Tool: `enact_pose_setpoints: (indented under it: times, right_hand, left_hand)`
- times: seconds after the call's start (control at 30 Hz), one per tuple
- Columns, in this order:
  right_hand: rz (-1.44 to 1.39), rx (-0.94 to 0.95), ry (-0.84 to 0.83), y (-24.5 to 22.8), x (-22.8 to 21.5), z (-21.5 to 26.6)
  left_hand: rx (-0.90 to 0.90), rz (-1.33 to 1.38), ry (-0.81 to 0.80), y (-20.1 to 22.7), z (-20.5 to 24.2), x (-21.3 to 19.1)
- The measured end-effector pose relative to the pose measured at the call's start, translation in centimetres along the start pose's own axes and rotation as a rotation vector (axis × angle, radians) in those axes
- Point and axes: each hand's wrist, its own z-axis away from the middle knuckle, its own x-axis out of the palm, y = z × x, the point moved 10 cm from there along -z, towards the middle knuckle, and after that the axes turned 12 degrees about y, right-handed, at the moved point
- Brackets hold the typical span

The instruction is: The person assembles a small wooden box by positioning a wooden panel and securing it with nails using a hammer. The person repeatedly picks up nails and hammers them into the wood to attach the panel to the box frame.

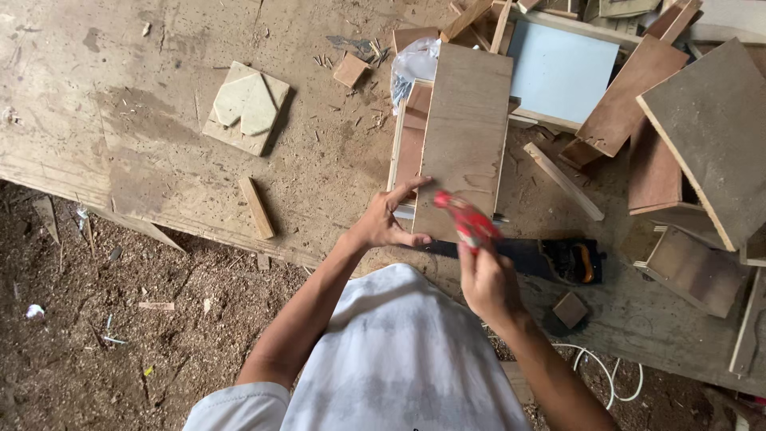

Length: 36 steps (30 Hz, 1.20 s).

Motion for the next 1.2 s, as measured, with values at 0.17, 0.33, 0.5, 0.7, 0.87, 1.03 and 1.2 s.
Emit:
enact_pose_setpoints:
  times: [0.17, 0.33, 0.5, 0.7, 0.87, 1.03, 1.2]
  right_hand:
    - [0.025, -0.243, 0.167, -2.0, -1.8, 0.2]
    - [0.06, -0.23, 0.176, -1.7, -1.3, 0.2]
    - [-0.059, -0.386, 0.302, -3.0, -2.7, 1.0]
    - [0.145, -0.109, -0.037, -0.9, 1.1, 0.6]
    - [0.037, -0.418, 0.37, -6.1, -3.7, 1.2]
    - [0.125, -0.084, -0.017, -3.1, 0.5, 0.3]
    - [-0.016, -0.609, 0.51, -7.3, -4.4, 2.3]
  left_hand:
    - [-0.076, -0.02, -0.009, -0.5, 0.0, 0.1]
    - [-0.06, -0.006, -0.001, -0.1, 0.3, -0.1]
    - [-0.072, -0.034, -0.007, 0.0, 0.2, 0.0]
    - [-0.242, -0.091, -0.061, -1.4, 0.6, 0.1]
    - [-0.068, -0.014, -0.002, 0.1, 0.3, -0.3]
    - [0.052, -0.023, 0.021, 0.6, 0.4, -0.2]
    - [-0.255, -0.069, -0.036, -2.8, 0.7, 0.3]
